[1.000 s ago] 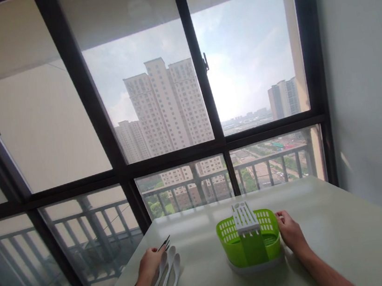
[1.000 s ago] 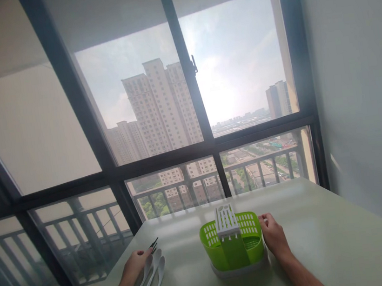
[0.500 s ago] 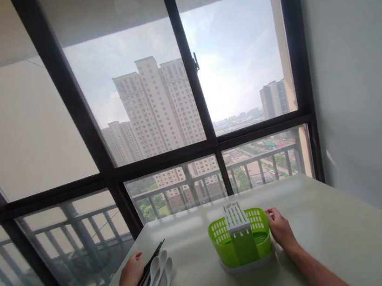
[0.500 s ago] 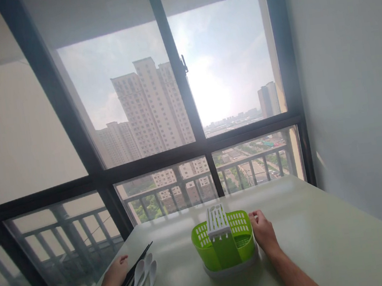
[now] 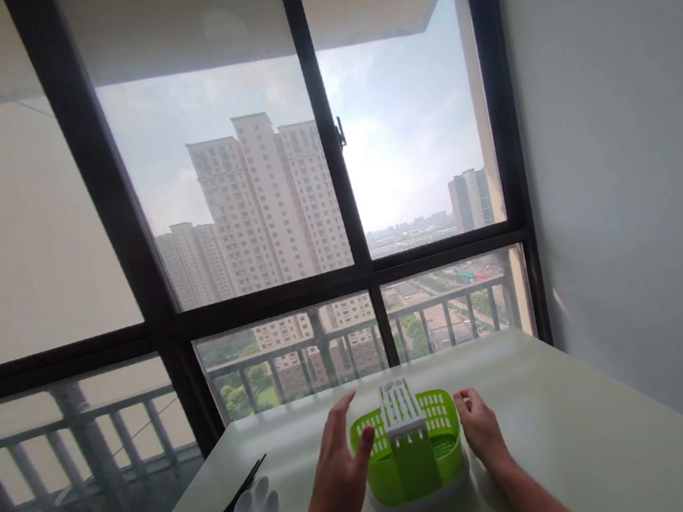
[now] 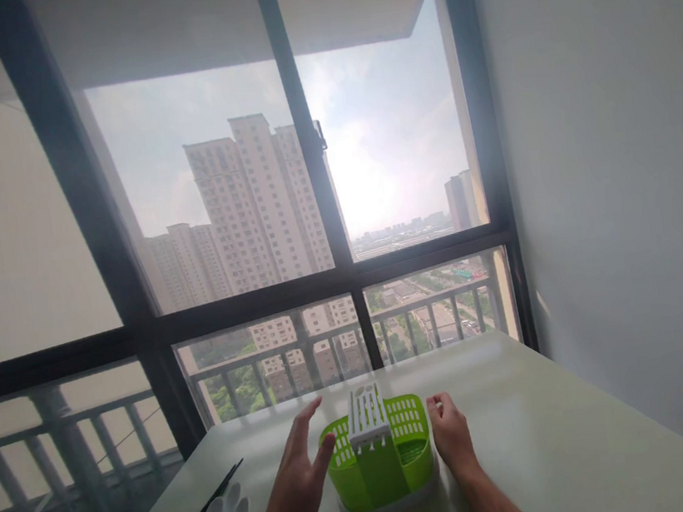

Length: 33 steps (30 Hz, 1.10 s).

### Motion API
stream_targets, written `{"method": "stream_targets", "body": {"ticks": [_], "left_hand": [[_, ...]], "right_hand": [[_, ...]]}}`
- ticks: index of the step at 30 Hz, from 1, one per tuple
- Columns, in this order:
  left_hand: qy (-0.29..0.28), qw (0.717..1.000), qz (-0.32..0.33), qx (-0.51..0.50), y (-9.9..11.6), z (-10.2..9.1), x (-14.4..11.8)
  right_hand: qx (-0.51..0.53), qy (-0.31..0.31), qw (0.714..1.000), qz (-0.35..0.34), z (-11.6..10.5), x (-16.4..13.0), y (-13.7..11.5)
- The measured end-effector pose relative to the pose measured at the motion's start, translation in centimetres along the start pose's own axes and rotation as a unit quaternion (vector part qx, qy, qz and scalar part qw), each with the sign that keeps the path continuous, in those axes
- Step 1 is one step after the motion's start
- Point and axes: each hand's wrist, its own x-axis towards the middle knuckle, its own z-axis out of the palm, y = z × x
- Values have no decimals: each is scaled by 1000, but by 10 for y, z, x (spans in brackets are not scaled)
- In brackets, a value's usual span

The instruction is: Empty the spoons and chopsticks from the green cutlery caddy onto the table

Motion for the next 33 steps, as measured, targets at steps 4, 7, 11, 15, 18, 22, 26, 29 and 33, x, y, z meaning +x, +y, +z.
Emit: {"method": "stream_targets", "body": {"ticks": [4,7,11,15,18,22,26,29,33], "left_hand": [[100,992,-69,-39,-20,32,-17],[108,984,-107,-92,-60,55,-30],[49,981,-95,-160,-94,76,-40],[58,972,-97,-206,-96,81,-40],[83,964,-96,-233,-91,81,-39],[99,960,-85,-249,-88,82,-40],[101,956,-88,-262,-80,84,-43],[121,951,-118,-259,-70,85,-45],[150,955,-175,-187,-64,87,-46]], "right_hand": [[-12,29,1000,4,-1,0,-1],[-12,71,997,-19,-7,1,-10],[-19,128,983,-131,-20,-11,-50],[-69,46,967,-242,-17,-53,-107],[-109,24,954,-278,1,-85,-130],[-158,47,952,-256,20,-102,-123],[-194,24,956,-217,19,-100,-117],[-237,11,950,-202,16,-92,-128],[-293,10,938,-186,30,-63,-152]]}}
